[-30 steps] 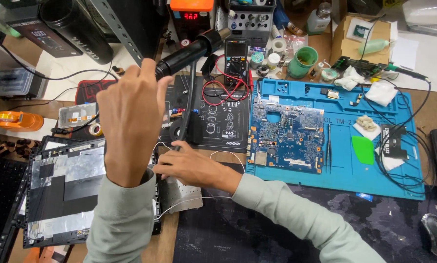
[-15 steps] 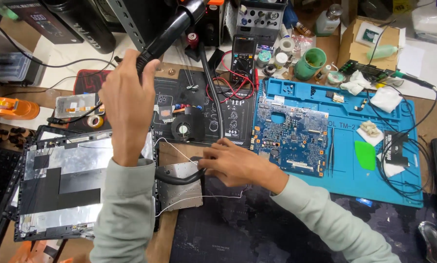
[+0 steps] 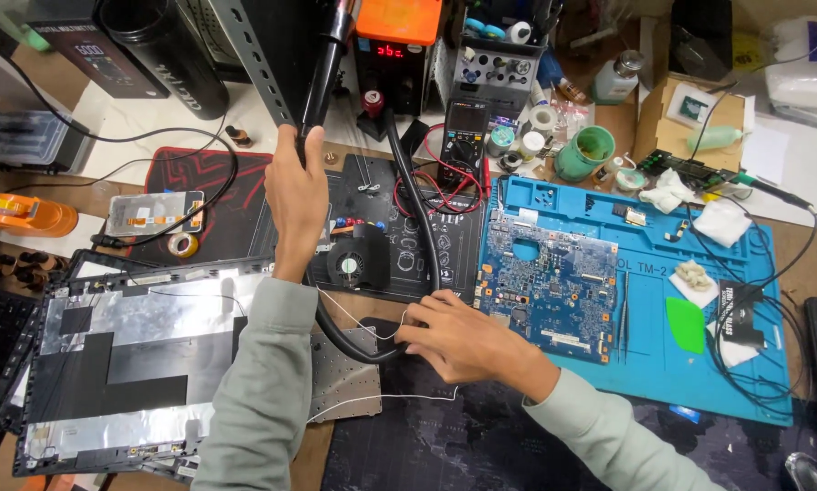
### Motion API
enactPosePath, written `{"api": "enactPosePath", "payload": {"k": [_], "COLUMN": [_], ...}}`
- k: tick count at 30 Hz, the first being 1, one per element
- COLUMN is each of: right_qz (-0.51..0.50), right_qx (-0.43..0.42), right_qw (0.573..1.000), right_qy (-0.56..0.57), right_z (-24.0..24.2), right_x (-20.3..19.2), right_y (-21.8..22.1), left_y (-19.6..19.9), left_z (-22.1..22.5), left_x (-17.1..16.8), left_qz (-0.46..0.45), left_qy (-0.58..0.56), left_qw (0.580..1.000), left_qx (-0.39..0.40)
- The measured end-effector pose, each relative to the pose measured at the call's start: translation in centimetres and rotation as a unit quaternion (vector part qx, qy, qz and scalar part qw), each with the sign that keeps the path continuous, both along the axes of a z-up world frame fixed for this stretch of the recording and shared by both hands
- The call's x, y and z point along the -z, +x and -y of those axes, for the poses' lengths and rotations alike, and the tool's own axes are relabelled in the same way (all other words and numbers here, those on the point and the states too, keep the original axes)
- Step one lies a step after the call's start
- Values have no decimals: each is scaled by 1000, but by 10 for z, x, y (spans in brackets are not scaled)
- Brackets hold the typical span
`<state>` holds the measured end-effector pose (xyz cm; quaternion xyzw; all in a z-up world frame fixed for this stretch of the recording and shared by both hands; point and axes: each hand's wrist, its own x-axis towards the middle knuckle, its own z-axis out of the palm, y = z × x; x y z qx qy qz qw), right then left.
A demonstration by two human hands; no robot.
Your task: Repairing a laptop motherboard using a heat gun and a multimeter
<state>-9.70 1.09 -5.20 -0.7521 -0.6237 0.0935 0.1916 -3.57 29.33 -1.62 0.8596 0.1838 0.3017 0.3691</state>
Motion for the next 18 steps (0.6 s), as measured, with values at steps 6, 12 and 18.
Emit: {"api": "enactPosePath", "payload": {"k": [6, 12, 18], "right_qz": [-3, -7, -52], "right_qx": [11, 44, 127], "right_qw": [1000, 999, 990], "right_qy": [16, 17, 34], "right_z": [-12, -27, -35], "right_x": [1, -12, 9], "right_y": [-1, -1, -2], "left_y": [34, 75, 91], "left_z": [-4, -2, 2], "left_x": [9, -6, 1], "left_qz": [-12, -31, -52], "left_qy": [-36, -92, -75], "left_qw": [999, 995, 995], "left_qx": [-6, -25, -28]}}
